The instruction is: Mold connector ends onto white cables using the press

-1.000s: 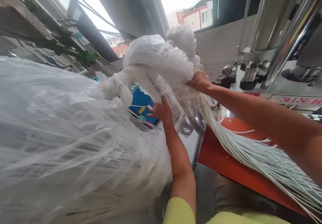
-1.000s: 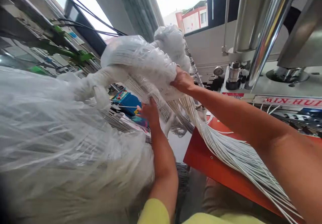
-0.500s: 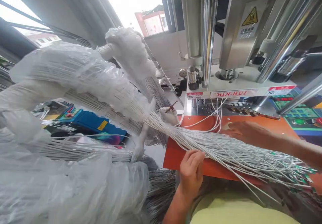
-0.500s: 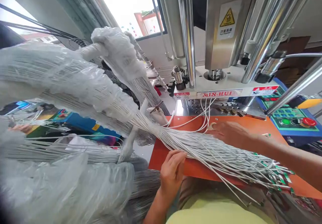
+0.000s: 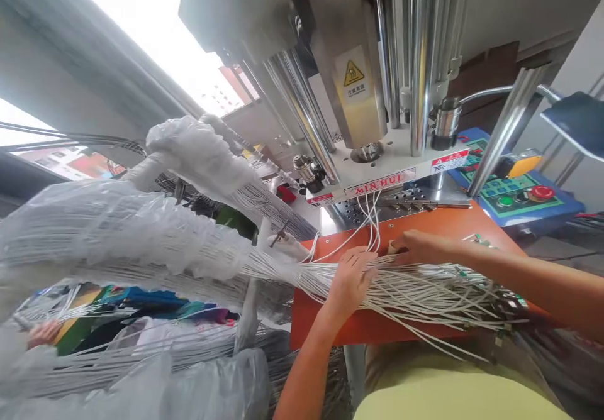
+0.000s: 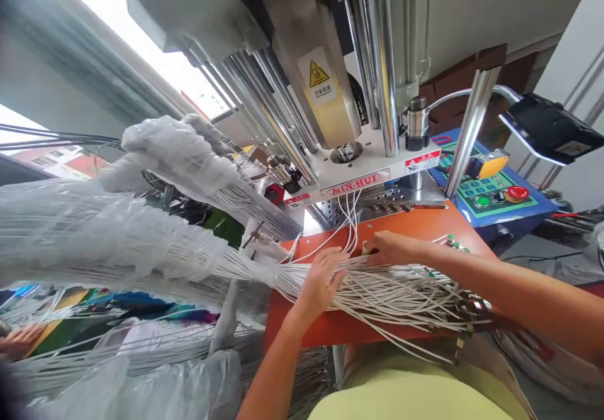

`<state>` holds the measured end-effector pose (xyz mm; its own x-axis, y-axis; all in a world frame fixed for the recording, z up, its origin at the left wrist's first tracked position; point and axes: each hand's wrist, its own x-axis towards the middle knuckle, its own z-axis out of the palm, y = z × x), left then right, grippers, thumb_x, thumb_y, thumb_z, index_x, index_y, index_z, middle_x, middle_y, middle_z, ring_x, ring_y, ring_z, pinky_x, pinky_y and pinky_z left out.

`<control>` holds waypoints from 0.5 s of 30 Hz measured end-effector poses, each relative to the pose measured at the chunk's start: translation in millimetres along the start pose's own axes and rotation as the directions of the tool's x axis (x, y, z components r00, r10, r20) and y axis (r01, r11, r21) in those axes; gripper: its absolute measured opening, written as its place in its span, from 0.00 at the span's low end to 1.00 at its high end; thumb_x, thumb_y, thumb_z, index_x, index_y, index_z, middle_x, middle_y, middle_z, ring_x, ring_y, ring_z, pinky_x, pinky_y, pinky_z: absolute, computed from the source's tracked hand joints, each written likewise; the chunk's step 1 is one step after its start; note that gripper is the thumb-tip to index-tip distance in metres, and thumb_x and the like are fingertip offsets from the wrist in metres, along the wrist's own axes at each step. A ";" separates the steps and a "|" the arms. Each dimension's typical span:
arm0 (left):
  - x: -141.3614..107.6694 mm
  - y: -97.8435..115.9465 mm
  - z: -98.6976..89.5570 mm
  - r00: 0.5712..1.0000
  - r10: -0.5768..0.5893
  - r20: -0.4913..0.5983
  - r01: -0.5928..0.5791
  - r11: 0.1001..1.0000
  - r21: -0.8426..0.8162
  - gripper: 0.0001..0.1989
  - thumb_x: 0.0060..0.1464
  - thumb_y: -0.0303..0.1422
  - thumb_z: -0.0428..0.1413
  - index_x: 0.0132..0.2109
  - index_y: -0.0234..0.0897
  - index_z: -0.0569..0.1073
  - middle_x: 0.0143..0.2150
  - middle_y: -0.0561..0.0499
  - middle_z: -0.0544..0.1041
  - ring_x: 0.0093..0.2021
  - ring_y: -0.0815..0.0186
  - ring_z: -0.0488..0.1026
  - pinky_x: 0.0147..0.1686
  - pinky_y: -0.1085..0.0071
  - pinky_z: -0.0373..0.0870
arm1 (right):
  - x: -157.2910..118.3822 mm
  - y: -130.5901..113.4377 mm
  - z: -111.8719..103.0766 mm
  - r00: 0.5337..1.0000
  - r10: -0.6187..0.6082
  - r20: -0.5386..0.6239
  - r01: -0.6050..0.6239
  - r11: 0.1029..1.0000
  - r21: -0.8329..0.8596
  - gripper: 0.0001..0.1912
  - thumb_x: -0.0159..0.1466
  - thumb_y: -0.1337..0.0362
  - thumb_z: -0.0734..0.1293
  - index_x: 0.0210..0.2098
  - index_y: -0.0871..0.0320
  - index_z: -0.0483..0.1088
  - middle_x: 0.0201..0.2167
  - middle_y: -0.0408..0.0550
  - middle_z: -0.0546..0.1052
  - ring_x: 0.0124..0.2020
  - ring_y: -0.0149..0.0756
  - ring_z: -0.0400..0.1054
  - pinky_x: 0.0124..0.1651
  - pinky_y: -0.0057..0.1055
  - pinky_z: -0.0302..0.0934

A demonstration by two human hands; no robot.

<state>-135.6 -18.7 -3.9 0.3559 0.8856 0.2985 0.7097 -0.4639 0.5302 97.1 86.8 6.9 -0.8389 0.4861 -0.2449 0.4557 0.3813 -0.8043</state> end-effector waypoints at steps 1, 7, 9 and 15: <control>-4.1 0.4 -1.3 0.999 -0.019 -0.041 0.018 1.000 -0.022 0.14 0.63 0.29 0.53 0.55 0.39 0.71 0.52 0.46 0.75 0.58 0.59 0.66 0.59 0.57 0.64 | -0.4 0.9 -2.7 1.000 0.007 -0.007 -0.007 1.000 0.026 0.13 0.62 0.59 0.63 0.38 0.61 0.74 0.33 0.45 0.76 0.33 0.34 0.65 0.36 0.29 0.55; -14.9 7.9 -9.7 0.973 -0.135 -0.187 0.117 0.988 -0.104 0.10 0.64 0.31 0.52 0.50 0.39 0.74 0.47 0.47 0.77 0.52 0.61 0.71 0.53 0.60 0.69 | 6.5 -4.5 -16.8 0.996 0.050 0.078 -0.065 0.977 0.205 0.14 0.61 0.59 0.62 0.31 0.63 0.73 0.26 0.46 0.74 0.26 0.31 0.63 0.29 0.29 0.54; -7.9 11.7 -10.2 0.968 -0.123 -0.218 0.105 0.990 -0.093 0.11 0.64 0.31 0.52 0.52 0.39 0.73 0.49 0.46 0.77 0.55 0.60 0.69 0.57 0.59 0.67 | 9.6 -9.3 -23.1 0.993 0.049 0.106 -0.075 0.965 0.252 0.13 0.60 0.59 0.64 0.32 0.63 0.73 0.27 0.46 0.76 0.28 0.33 0.65 0.32 0.29 0.56; 25.8 17.6 -2.1 0.987 -0.117 -0.106 0.100 0.984 -0.150 0.18 0.60 0.32 0.57 0.57 0.37 0.70 0.50 0.44 0.77 0.52 0.58 0.71 0.55 0.60 0.67 | 9.7 -24.9 -27.7 0.997 -0.081 -0.013 0.082 0.976 0.199 0.15 0.63 0.56 0.65 0.36 0.62 0.75 0.35 0.48 0.79 0.39 0.38 0.71 0.46 0.32 0.61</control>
<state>-115.2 -4.0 14.8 0.2039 0.9261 0.3173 0.6425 -0.3711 0.6704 85.8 103.9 39.5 -0.8692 0.4637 -0.1717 0.3167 0.2554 -0.9135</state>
